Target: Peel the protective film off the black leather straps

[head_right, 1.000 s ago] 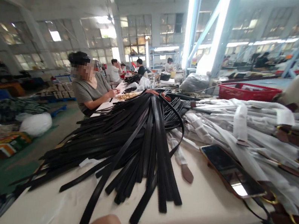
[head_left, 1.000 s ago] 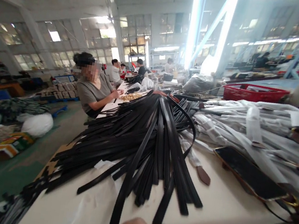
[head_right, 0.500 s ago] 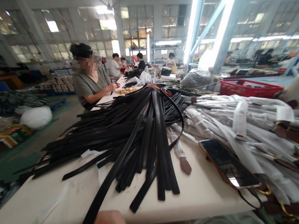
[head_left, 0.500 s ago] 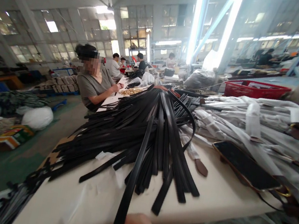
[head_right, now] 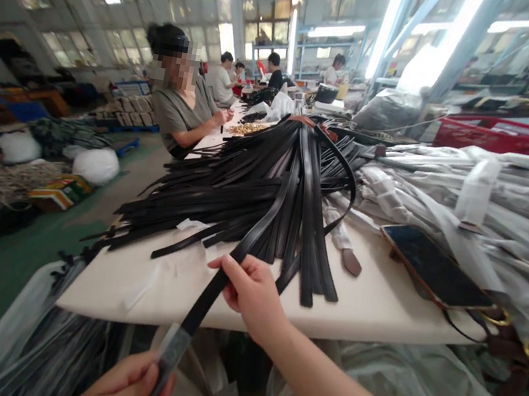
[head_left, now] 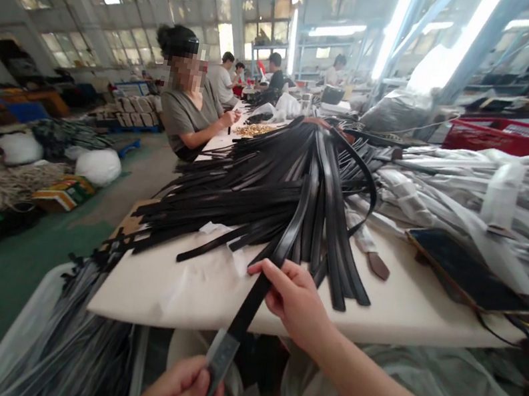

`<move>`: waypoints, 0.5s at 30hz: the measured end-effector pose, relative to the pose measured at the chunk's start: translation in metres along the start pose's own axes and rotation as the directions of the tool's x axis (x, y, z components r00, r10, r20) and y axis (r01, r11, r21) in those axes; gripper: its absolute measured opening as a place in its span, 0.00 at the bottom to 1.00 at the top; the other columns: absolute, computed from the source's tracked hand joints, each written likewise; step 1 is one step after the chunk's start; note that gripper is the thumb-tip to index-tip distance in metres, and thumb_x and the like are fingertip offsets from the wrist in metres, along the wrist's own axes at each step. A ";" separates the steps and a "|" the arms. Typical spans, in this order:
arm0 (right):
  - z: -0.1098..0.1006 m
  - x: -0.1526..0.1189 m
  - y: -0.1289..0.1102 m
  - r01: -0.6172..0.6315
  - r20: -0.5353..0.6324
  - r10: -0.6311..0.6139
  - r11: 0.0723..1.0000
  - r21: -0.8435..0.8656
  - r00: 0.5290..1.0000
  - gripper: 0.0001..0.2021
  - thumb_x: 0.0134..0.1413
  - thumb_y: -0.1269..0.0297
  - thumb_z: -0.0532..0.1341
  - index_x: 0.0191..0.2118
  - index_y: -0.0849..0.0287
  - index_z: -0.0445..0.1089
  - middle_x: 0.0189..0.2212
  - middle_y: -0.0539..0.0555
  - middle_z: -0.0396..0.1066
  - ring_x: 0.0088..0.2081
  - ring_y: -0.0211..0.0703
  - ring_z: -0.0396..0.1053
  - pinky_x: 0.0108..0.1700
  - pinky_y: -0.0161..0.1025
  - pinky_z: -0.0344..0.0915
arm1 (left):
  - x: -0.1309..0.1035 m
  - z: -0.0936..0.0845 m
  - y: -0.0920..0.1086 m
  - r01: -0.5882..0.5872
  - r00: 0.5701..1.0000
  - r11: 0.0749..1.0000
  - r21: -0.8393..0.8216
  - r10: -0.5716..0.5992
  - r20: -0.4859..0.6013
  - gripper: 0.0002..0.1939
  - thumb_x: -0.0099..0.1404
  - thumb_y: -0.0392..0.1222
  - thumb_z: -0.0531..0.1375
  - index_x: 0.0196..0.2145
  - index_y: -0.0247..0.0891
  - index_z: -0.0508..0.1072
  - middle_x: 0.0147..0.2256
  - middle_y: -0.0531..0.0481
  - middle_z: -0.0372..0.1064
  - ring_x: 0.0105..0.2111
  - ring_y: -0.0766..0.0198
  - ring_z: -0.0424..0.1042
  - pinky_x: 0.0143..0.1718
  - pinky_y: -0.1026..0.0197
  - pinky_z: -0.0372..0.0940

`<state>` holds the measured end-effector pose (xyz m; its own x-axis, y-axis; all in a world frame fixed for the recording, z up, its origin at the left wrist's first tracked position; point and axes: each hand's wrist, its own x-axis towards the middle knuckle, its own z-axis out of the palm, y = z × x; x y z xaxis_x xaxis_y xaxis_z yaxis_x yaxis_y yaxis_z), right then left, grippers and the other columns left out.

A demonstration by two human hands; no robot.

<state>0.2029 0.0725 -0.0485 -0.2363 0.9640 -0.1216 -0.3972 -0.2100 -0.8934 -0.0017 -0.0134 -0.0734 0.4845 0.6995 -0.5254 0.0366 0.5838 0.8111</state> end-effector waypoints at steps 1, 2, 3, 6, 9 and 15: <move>0.004 -0.003 0.003 0.024 0.010 -0.024 0.998 -0.057 1.000 0.24 0.52 0.44 0.64 0.36 0.66 0.75 0.12 0.42 0.54 0.13 0.27 0.48 0.15 0.27 0.41 | 0.000 0.002 0.002 -0.024 1.000 1.000 -0.016 0.024 -0.016 0.27 0.61 0.67 0.57 0.30 0.36 0.69 0.15 0.60 0.54 0.14 0.73 0.48 0.17 0.69 0.45; 0.008 -0.007 0.006 0.036 0.068 -0.027 0.992 -0.124 0.997 0.25 0.53 0.44 0.63 0.37 0.66 0.75 0.13 0.43 0.56 0.14 0.27 0.50 0.15 0.28 0.42 | 0.001 0.003 0.004 -0.052 0.998 0.998 -0.031 0.051 -0.023 0.28 0.60 0.68 0.58 0.30 0.37 0.69 0.15 0.60 0.53 0.14 0.74 0.48 0.17 0.69 0.47; 0.012 -0.012 0.010 0.042 0.157 -0.012 0.982 -0.185 0.988 0.25 0.55 0.44 0.61 0.38 0.66 0.76 0.14 0.44 0.58 0.14 0.28 0.51 0.16 0.28 0.43 | 0.002 0.004 0.005 -0.078 0.997 0.996 -0.036 0.077 -0.029 0.29 0.58 0.69 0.58 0.29 0.37 0.68 0.15 0.61 0.53 0.14 0.74 0.47 0.17 0.69 0.49; 0.020 -0.020 0.016 0.054 0.374 0.035 0.973 -0.225 0.927 0.24 0.56 0.46 0.61 0.39 0.66 0.77 0.16 0.45 0.59 0.17 0.28 0.51 0.18 0.29 0.46 | 0.000 0.001 0.009 -0.123 0.991 0.992 0.013 0.123 -0.055 0.30 0.57 0.71 0.57 0.29 0.37 0.68 0.14 0.62 0.51 0.13 0.74 0.46 0.17 0.69 0.53; 0.023 -0.009 0.005 0.072 0.209 -0.052 0.993 -0.091 0.976 0.23 0.56 0.47 0.62 0.40 0.67 0.77 0.14 0.43 0.52 0.17 0.28 0.46 0.18 0.29 0.41 | -0.012 -0.006 0.014 -0.115 0.987 0.990 0.078 0.123 -0.106 0.30 0.57 0.72 0.56 0.28 0.37 0.68 0.13 0.63 0.50 0.13 0.74 0.44 0.17 0.69 0.54; 0.066 0.001 0.005 0.104 0.318 -0.067 0.989 -0.102 0.946 0.25 0.57 0.44 0.60 0.36 0.67 0.77 0.13 0.42 0.52 0.16 0.27 0.46 0.18 0.30 0.41 | -0.055 -0.018 0.029 -0.117 0.921 0.959 0.258 0.202 -0.334 0.32 0.58 0.72 0.55 0.28 0.35 0.71 0.15 0.60 0.52 0.16 0.72 0.49 0.19 0.68 0.50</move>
<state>0.1426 0.0621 -0.0244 -0.4792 0.8739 0.0823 -0.3275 -0.0910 -0.9405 -0.0428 -0.0273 -0.0252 0.1612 0.8997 -0.4056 0.2034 0.3718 0.9057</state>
